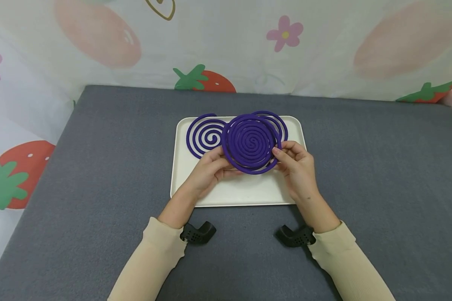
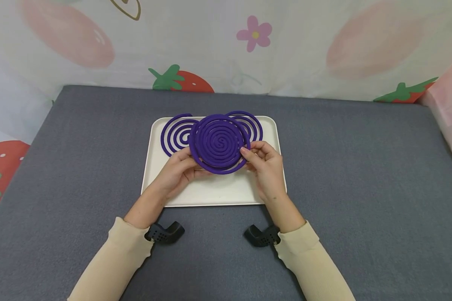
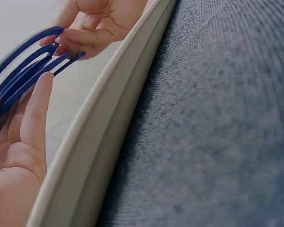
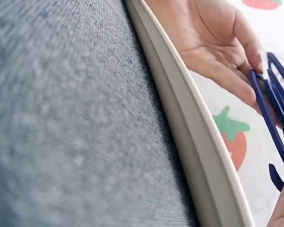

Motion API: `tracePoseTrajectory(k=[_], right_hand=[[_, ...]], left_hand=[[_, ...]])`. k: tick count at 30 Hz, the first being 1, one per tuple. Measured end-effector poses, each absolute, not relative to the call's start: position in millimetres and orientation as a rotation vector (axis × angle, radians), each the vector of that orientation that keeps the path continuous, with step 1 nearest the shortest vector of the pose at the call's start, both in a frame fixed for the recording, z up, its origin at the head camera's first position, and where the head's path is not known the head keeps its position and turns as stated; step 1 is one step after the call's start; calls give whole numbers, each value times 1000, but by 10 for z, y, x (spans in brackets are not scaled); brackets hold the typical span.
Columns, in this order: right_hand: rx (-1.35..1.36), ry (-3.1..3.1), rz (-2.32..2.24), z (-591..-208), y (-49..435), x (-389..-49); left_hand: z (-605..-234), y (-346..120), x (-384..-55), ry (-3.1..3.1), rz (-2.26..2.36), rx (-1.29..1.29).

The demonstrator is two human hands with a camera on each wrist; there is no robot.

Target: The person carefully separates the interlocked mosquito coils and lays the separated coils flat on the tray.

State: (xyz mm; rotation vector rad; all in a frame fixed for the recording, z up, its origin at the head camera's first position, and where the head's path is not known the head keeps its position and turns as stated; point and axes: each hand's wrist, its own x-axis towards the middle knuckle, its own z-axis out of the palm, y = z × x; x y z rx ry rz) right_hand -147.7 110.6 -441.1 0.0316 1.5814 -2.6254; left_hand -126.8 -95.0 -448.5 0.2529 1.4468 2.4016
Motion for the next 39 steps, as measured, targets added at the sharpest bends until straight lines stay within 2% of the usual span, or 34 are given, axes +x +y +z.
tracePoseTrajectory(k=[16, 39], right_hand=[[-185, 1674, -2509, -4414, 1107, -1453], [-261, 1697, -2446, -4425, 1091, -1436]], left_hand=[[-4498, -953, -1275, 1635, 2422, 114], [-4461, -953, -1283, 1772, 2441, 51]])
